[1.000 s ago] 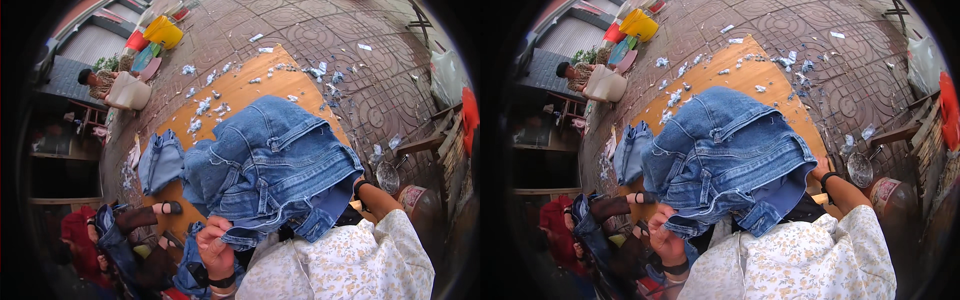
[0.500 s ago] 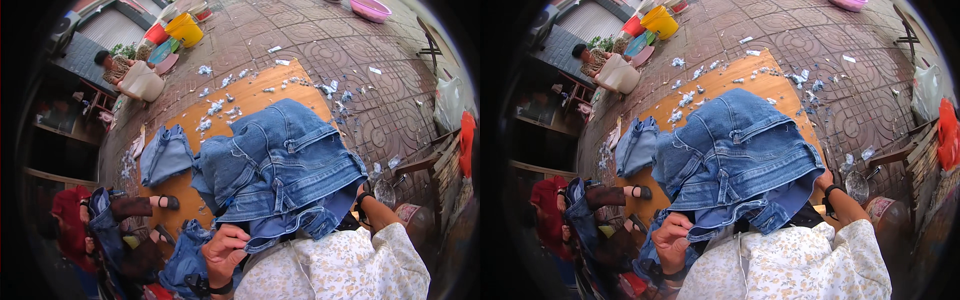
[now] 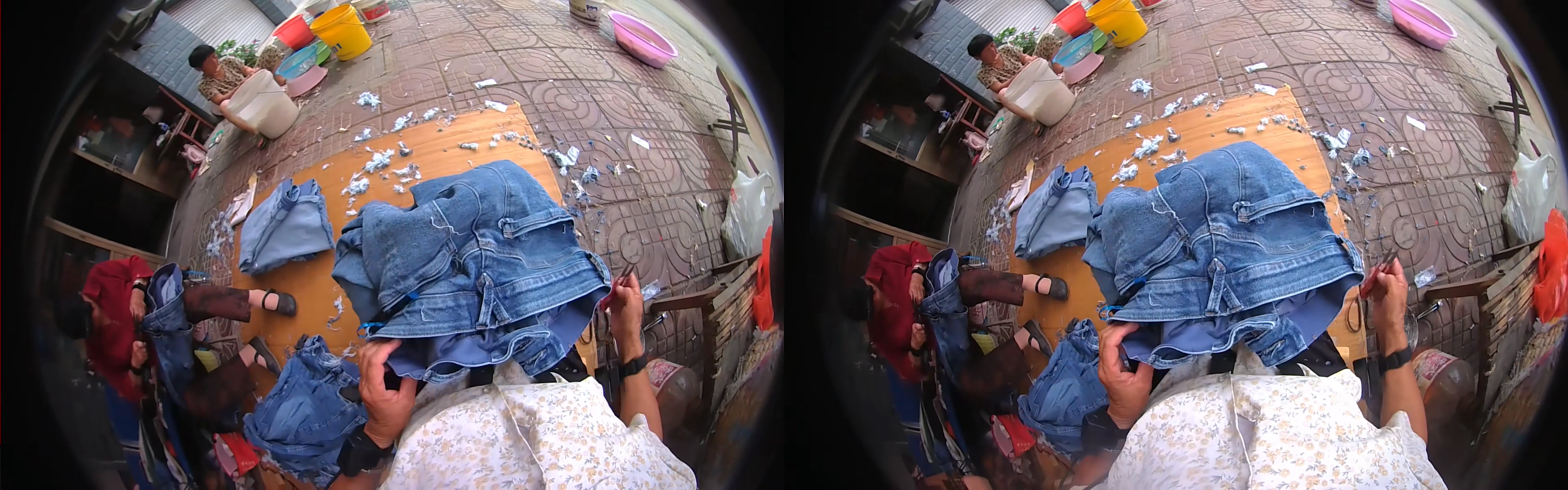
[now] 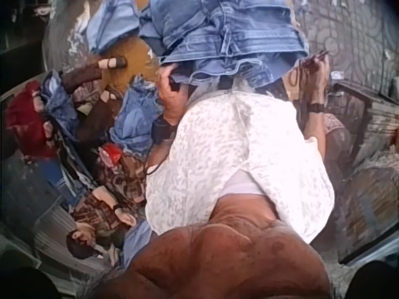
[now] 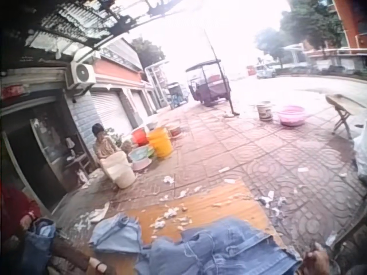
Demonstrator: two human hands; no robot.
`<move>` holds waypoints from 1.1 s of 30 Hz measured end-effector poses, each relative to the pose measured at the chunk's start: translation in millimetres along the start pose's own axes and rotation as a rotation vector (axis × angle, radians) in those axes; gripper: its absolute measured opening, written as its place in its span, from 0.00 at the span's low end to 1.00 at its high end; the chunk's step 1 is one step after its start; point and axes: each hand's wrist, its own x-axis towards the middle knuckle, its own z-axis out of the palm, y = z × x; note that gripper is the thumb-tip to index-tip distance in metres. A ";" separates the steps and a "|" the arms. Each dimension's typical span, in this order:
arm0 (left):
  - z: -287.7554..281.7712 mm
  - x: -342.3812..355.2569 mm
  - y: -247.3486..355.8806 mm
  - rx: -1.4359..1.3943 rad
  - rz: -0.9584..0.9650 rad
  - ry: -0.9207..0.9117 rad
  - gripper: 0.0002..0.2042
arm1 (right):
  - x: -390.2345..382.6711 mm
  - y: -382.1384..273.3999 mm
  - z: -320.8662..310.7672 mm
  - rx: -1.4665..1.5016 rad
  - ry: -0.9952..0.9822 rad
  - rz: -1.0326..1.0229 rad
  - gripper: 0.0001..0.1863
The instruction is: The person uses shears and small scissors to cut denim fabric and trim threads on blue jeans while seated outdoors. The person holds the garments, turns them over to work on different areas, and spreads them out on a wooden table.
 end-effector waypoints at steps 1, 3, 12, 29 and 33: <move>-0.1 -2.0 -5.0 0.048 0.026 0.029 0.20 | -20.5 -25.5 34.7 0.009 -0.020 -0.063 0.05; -2.4 -7.6 -13.2 0.175 0.080 0.020 0.17 | -53.2 -64.4 88.1 0.022 -0.057 -0.192 0.06; -41.0 31.3 20.3 0.113 0.416 -0.129 0.08 | -82.1 -57.8 84.9 -1.244 -0.581 -0.463 0.24; -286.9 378.8 124.9 0.152 0.895 0.438 0.10 | 76.8 -338.2 374.7 -0.991 -0.375 -1.817 0.11; -294.5 359.7 122.4 0.171 0.826 0.369 0.12 | 98.1 -342.3 381.5 -0.794 -0.460 -1.813 0.11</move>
